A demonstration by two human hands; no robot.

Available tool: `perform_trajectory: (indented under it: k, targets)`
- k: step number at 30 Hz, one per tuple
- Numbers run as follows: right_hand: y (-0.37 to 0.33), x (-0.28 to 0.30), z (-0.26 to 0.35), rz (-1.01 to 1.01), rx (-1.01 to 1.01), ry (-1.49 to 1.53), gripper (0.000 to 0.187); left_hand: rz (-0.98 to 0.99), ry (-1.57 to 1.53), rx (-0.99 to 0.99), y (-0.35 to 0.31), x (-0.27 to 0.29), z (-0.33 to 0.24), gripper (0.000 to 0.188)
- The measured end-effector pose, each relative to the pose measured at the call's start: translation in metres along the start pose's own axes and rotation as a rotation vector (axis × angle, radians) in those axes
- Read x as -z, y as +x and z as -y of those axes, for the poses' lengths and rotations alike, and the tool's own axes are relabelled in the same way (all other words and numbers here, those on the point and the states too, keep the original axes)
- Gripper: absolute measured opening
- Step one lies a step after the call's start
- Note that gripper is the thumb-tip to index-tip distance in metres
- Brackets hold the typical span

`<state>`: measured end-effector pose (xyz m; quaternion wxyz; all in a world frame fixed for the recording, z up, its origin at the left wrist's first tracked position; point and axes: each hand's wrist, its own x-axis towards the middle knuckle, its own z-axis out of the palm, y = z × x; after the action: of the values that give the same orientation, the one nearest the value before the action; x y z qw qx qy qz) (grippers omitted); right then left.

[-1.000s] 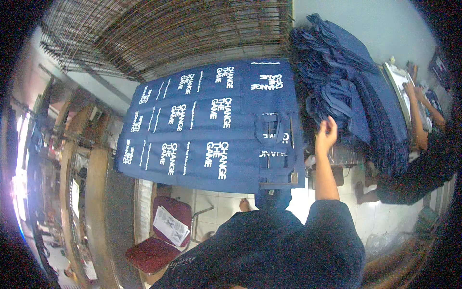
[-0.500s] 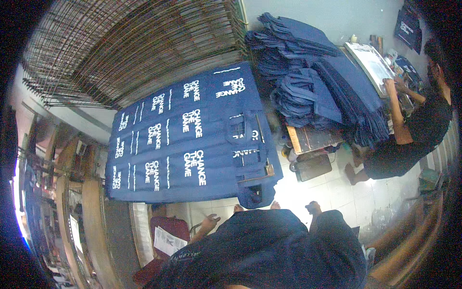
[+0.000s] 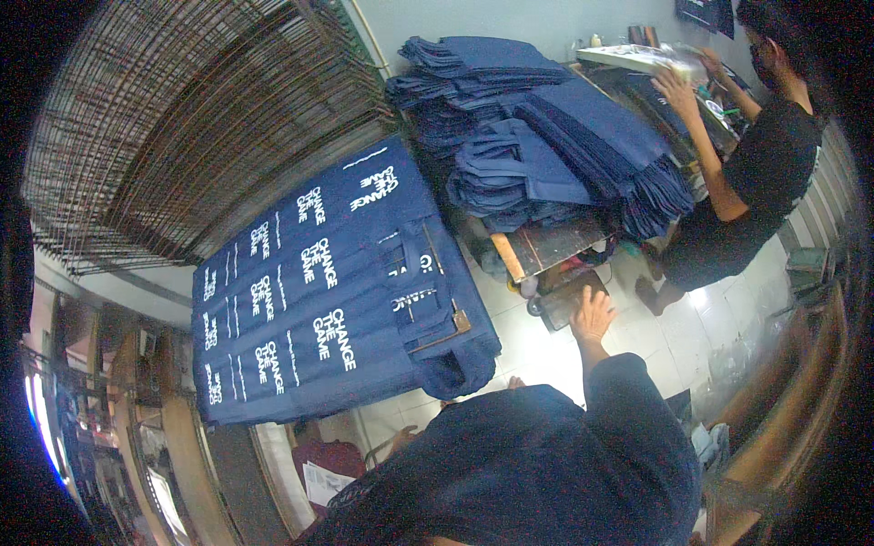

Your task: The person repeatedly picks up blue tote bags from a pile, folds them flat, and stacks them on a table. A coworker is visible in the background performing similar folding actions.

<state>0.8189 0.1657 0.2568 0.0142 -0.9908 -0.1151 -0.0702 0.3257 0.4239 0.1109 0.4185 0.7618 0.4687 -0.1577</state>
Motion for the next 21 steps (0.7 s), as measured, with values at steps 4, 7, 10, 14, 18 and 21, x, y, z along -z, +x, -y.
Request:
perform_trajectory:
  k: [4,7,10,14,18,21]
  targets:
    - [0.016,-0.007,-0.004,-0.362,0.24,0.188,0.051,0.054,0.001,0.147,-0.014,-0.012,0.021,0.059]
    - [0.049,0.029,0.013,-0.606,0.174,0.567,0.044,0.022,-0.011,0.099,-0.015,-0.028,0.057,0.053]
    - [0.111,0.068,0.017,-0.73,-0.099,1.054,0.034,0.004,0.048,0.075,-0.019,-0.031,0.06,0.046]
    - [0.196,0.103,-0.007,-0.428,-0.68,1.901,0.062,-0.082,0.211,0.187,-0.047,0.008,-0.03,0.05]
    - [0.224,0.129,-0.019,-0.141,-0.626,2.373,0.094,-0.333,0.104,0.304,-0.063,0.023,-0.056,0.052]
    - [0.231,0.137,-0.019,-0.071,-0.551,2.646,0.108,-0.353,0.167,0.309,-0.058,0.018,-0.032,0.045]
